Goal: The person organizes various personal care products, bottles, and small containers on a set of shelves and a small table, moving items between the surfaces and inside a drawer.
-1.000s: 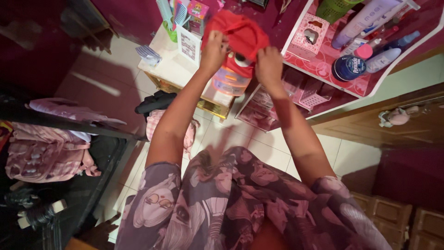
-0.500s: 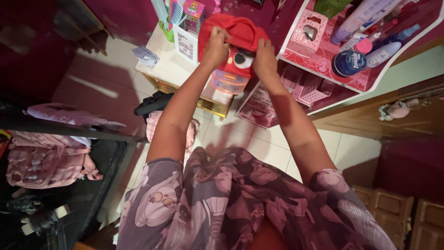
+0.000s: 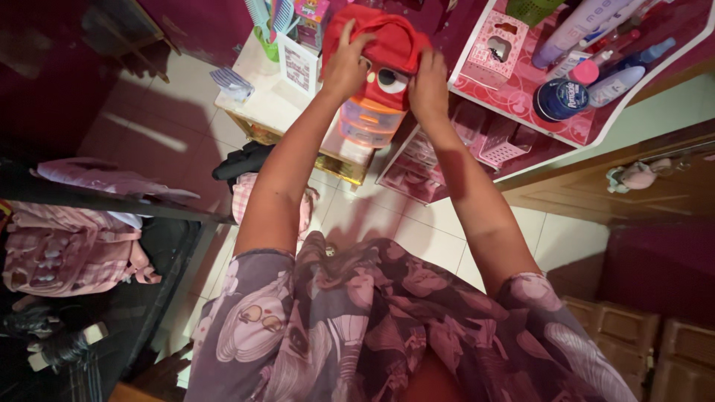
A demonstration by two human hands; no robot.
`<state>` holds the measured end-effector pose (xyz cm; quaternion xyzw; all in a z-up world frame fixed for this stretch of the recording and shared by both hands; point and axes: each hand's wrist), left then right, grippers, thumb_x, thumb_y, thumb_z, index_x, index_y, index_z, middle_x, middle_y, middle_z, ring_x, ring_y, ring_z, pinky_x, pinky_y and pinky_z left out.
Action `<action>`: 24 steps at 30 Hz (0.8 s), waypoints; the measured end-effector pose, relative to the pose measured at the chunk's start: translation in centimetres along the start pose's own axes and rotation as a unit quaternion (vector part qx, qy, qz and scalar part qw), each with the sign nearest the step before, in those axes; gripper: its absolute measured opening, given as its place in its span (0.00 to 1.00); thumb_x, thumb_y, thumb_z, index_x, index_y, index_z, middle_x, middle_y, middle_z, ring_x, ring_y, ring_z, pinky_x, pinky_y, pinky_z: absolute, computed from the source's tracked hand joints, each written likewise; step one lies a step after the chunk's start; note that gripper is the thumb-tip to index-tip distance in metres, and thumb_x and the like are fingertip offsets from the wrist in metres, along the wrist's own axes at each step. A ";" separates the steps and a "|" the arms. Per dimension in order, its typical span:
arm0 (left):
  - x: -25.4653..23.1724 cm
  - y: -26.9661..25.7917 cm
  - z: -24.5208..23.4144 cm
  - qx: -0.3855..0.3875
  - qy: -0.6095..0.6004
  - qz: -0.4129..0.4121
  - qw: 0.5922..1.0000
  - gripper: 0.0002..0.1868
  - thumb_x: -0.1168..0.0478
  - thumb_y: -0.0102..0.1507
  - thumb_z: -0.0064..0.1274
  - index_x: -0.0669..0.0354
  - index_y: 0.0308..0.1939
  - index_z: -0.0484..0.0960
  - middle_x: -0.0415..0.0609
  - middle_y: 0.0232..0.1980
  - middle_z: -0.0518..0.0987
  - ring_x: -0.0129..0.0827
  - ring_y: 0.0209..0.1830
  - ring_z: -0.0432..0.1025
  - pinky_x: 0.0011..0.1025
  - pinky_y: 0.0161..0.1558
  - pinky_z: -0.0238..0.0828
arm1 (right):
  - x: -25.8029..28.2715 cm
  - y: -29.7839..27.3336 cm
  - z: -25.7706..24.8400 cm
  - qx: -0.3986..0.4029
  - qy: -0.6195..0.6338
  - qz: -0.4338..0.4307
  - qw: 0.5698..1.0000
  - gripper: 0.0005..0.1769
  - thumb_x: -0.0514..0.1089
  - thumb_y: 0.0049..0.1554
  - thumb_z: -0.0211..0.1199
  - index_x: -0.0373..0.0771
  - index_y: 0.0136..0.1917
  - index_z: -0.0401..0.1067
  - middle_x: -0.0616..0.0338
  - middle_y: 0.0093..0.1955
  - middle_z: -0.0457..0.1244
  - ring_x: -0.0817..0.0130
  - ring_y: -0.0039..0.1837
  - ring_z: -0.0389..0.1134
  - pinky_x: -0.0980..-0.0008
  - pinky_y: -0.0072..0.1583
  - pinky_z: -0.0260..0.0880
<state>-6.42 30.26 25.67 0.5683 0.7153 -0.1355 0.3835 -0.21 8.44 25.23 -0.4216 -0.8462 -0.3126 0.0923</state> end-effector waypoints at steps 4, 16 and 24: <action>-0.9 0.1 -0.2 -0.014 -0.034 0.004 0.999 0.28 0.70 0.59 0.51 0.39 0.62 0.78 0.52 0.81 0.53 0.46 0.49 0.80 0.41 0.53 0.76 | 1.5 0.6 -1.6 0.075 -0.034 0.011 0.997 0.40 0.36 0.55 0.64 0.38 0.79 0.55 0.36 0.72 0.55 0.37 0.71 0.59 0.49 0.71 0.63; 4.3 -7.5 -1.0 -0.201 -0.116 0.003 0.973 0.22 0.73 0.63 0.46 0.51 0.59 0.78 0.56 0.69 0.65 0.53 0.65 0.69 0.41 0.63 0.71 | 9.4 -1.8 0.7 0.002 0.099 -0.160 0.982 0.26 0.37 0.62 0.61 0.41 0.72 0.62 0.41 0.78 0.52 0.42 0.79 0.52 0.44 0.79 0.48; 21.2 -14.0 -1.2 -0.163 -0.090 -0.128 0.974 0.18 0.66 0.61 0.52 0.54 0.55 0.81 0.55 0.50 0.80 0.49 0.53 0.75 0.40 0.56 0.72 | 15.6 -4.0 14.0 0.185 0.269 -0.127 0.937 0.27 0.36 0.56 0.62 0.35 0.69 0.63 0.35 0.69 0.57 0.42 0.74 0.57 0.51 0.73 0.56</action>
Point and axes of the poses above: each hand's wrist, its own y-axis towards the middle knuckle, its own z-axis out of the palm, x = y × z
